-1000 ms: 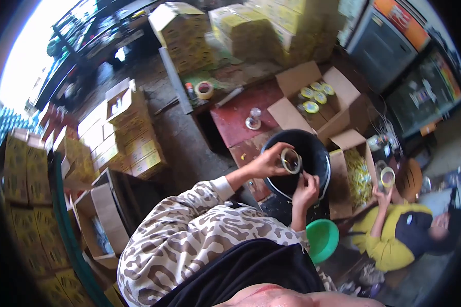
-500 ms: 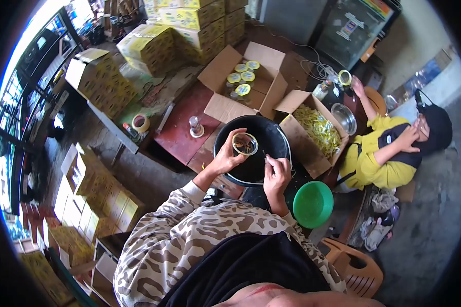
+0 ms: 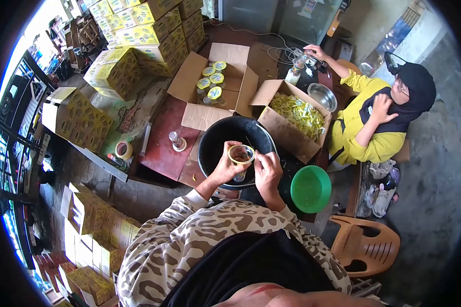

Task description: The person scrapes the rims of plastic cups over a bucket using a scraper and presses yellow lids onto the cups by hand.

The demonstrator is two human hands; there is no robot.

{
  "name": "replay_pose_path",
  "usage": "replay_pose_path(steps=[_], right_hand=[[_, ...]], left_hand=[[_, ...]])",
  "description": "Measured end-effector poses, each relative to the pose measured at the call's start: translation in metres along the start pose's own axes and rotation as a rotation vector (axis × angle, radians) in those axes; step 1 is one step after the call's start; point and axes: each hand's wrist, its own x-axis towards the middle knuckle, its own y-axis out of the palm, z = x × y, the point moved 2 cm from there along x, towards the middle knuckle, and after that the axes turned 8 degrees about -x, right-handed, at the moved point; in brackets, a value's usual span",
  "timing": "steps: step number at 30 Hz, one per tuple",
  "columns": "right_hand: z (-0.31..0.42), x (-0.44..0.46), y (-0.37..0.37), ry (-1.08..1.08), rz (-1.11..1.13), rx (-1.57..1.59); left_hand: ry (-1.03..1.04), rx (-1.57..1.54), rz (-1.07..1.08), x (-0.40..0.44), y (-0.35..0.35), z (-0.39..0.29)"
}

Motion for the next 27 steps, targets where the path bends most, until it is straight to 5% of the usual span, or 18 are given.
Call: replay_pose_path(steps=[8, 27], right_hand=[[-0.007, 0.002, -0.006, 0.026, -0.051, 0.108], [0.000, 0.015, 0.022, -0.085, 0.094, 0.021]], left_hand=[[0.054, -0.306, -0.007, 0.012, -0.011, -0.008], [-0.030, -0.089, -0.311, 0.011, -0.010, 0.012]])
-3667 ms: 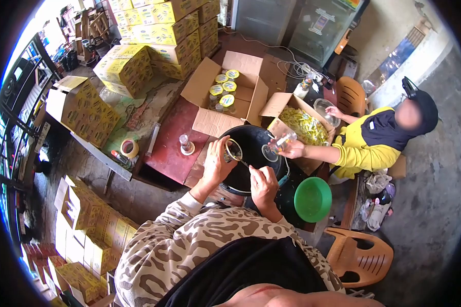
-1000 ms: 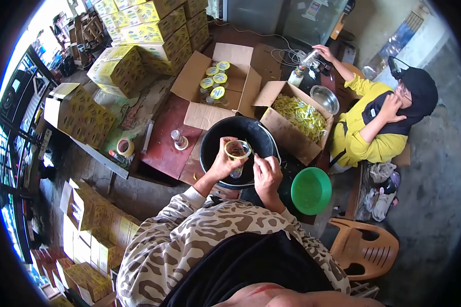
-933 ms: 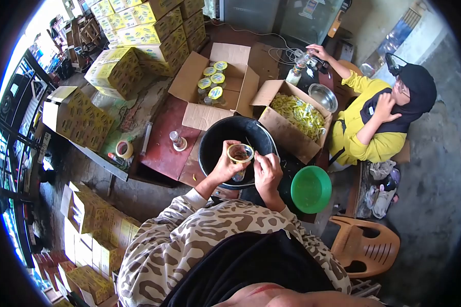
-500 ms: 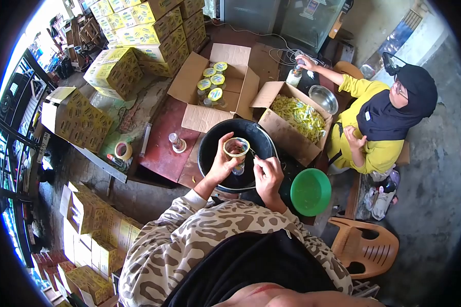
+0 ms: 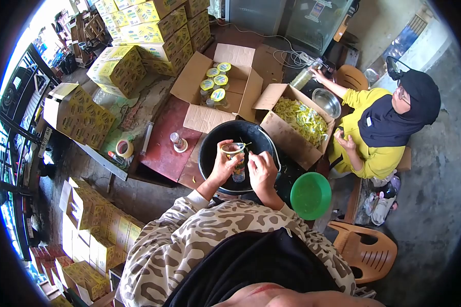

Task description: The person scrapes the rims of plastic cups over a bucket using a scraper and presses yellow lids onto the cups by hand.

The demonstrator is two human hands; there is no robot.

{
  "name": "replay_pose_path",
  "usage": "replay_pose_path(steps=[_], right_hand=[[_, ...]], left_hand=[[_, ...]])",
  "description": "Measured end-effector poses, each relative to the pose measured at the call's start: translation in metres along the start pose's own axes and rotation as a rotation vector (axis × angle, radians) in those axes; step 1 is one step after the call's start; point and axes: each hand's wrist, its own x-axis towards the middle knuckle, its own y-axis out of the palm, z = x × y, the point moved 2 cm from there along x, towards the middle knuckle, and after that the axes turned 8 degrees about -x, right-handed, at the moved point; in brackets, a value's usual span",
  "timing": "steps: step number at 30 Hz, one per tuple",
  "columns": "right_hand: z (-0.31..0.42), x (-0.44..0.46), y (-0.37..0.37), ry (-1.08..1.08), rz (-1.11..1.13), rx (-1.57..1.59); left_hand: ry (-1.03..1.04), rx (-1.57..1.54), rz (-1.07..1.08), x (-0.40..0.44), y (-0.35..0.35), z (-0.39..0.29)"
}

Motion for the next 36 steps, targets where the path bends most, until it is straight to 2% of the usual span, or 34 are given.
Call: replay_pose_path(steps=[10, 13, 15, 17, 19, 23, 27, 32, 36], right_hand=[[0.000, 0.004, 0.009, 0.071, 0.137, -0.039], [0.002, 0.006, 0.011, 0.056, 0.098, -0.041], [-0.001, 0.003, 0.015, 0.066, 0.137, -0.080], [-0.017, -0.005, 0.031, 0.100, 0.187, -0.130], [-0.031, -0.009, 0.035, 0.151, 0.238, -0.071], [-0.034, -0.006, 0.027, 0.228, 0.104, 0.053], [-0.013, -0.003, 0.004, 0.116, -0.011, 0.126], [0.010, -0.010, -0.003, 0.033, -0.002, 0.099], [0.014, -0.008, 0.001, 0.071, 0.012, 0.058]], left_hand=[[0.053, 0.096, -0.007, 0.002, -0.016, 0.017], [0.029, 0.065, -0.021, -0.001, -0.016, 0.013], [-0.029, 0.005, 0.023, -0.003, -0.016, 0.011], [0.098, 0.199, 0.182, -0.009, -0.010, 0.021], [0.160, 0.195, 0.269, -0.011, 0.004, 0.005], [0.120, 0.127, 0.221, -0.006, -0.003, -0.009], [0.227, 0.236, 0.124, 0.001, -0.013, -0.012], [0.183, 0.206, 0.115, 0.001, -0.017, -0.014], [0.113, 0.195, 0.146, -0.003, -0.015, -0.014]])
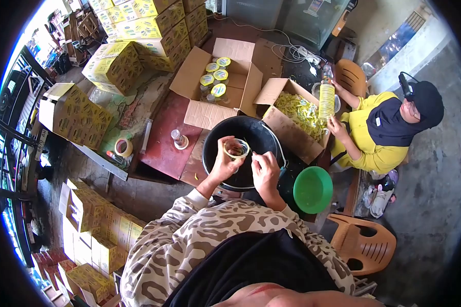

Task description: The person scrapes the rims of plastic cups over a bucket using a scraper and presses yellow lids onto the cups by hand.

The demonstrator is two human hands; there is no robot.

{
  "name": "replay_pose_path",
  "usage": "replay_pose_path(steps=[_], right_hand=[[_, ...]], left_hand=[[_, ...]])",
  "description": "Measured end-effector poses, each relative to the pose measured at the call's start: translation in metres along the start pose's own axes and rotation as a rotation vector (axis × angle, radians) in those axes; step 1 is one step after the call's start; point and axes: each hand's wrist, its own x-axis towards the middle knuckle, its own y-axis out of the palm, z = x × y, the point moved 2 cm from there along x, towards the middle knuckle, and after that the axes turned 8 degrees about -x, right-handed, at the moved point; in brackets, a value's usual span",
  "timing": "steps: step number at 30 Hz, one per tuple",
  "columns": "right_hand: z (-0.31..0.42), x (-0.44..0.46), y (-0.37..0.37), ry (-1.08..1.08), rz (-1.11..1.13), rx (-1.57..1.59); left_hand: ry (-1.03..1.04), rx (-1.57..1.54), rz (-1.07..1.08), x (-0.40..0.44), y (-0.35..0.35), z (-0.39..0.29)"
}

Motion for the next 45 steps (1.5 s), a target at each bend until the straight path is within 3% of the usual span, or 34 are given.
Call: replay_pose_path(steps=[4, 8, 11, 12, 15, 20, 24, 26, 27, 29, 33, 39, 41, 45], right_hand=[[-0.016, -0.001, 0.018, 0.129, 0.079, -0.044], [-0.022, -0.012, 0.024, 0.141, 0.095, -0.044], [-0.022, -0.019, 0.026, 0.167, 0.121, -0.045], [-0.021, -0.021, 0.026, 0.160, 0.126, -0.058], [-0.021, -0.027, 0.031, 0.169, 0.132, -0.070], [-0.017, -0.029, 0.038, 0.144, 0.090, -0.128], [-0.020, -0.034, 0.043, 0.162, 0.081, -0.190], [-0.021, -0.037, 0.044, 0.176, 0.060, -0.215], [-0.021, -0.037, 0.044, 0.193, 0.055, -0.221], [-0.020, -0.037, 0.044, 0.213, 0.038, -0.253], [-0.021, -0.038, 0.045, 0.233, 0.016, -0.324], [-0.018, -0.038, 0.046, 0.285, 0.012, -0.392], [-0.018, -0.039, 0.048, 0.281, 0.016, -0.403], [-0.021, -0.040, 0.049, 0.280, 0.007, -0.425]], left_hand=[[0.019, -0.044, 0.151, -0.007, 0.012, -0.008], [0.063, -0.220, 0.098, 0.005, -0.012, -0.027], [0.161, -0.126, 0.000, 0.017, -0.063, -0.041], [0.057, -0.198, -0.067, 0.015, -0.073, -0.060], [-0.005, -0.047, -0.295, 0.017, -0.134, -0.058], [-0.330, 0.250, -0.539, 0.007, -0.253, -0.005], [-0.446, 0.321, -0.399, 0.013, -0.323, 0.038], [-0.392, 0.576, -0.062, 0.030, -0.355, 0.071], [-0.397, 0.580, -0.045, 0.038, -0.352, 0.064], [-0.468, 1.182, 0.137, 0.056, -0.324, 0.025], [-0.634, 1.370, 0.300, 0.092, -0.305, 0.013], [-0.587, 1.626, 0.586, 0.123, -0.276, 0.053], [-0.600, 1.701, 0.779, 0.128, -0.270, 0.075], [-0.579, 1.800, 0.839, 0.126, -0.272, 0.118]])
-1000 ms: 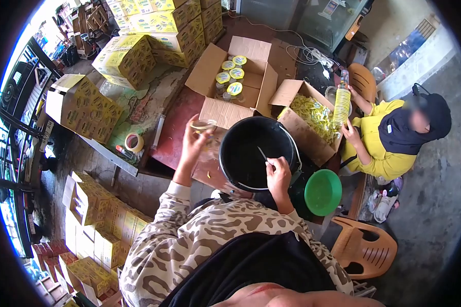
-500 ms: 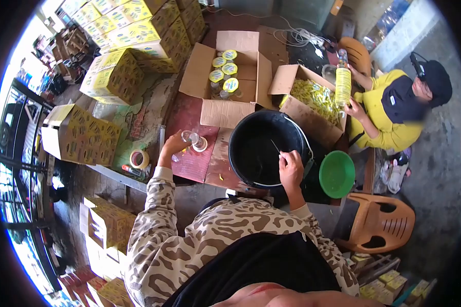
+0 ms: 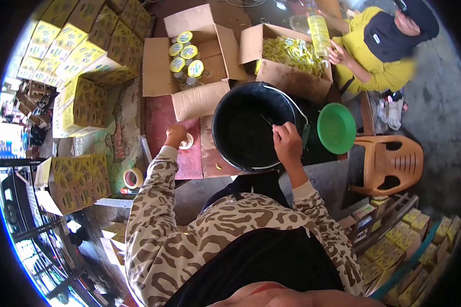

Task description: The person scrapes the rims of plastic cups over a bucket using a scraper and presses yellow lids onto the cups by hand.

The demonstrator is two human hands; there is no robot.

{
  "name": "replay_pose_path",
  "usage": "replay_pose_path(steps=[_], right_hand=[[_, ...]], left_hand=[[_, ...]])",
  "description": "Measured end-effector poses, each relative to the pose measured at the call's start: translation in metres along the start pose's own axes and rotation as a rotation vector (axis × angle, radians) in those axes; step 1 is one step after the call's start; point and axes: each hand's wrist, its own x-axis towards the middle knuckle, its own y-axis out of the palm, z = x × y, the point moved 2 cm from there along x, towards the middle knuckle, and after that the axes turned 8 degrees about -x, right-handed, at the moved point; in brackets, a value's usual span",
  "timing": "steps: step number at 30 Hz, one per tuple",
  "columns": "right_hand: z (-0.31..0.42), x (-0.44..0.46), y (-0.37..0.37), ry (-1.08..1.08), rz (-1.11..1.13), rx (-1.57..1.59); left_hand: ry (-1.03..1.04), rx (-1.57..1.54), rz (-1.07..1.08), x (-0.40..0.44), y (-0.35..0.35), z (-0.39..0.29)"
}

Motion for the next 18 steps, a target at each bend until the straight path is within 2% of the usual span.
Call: replay_pose_path(steps=[4, 7, 10, 14, 18], right_hand=[[0.002, -0.001, 0.000, 0.032, -0.003, 0.001], [0.000, -0.003, 0.000, 0.050, 0.016, 0.000], [0.000, -0.003, 0.000, 0.063, 0.021, -0.010], [0.000, -0.002, -0.001, 0.048, 0.045, -0.009], [0.000, -0.002, -0.002, 0.054, 0.058, -0.021]], left_hand=[[0.018, 0.063, 0.018, 0.012, 0.013, -0.010], [0.046, 0.100, -0.120, 0.006, 0.015, -0.022], [0.057, 0.059, -0.068, 0.010, 0.015, -0.020], [0.150, 0.221, -0.144, 0.027, 0.036, -0.009], [0.201, 0.326, -0.125, -0.019, -0.018, -0.039]])
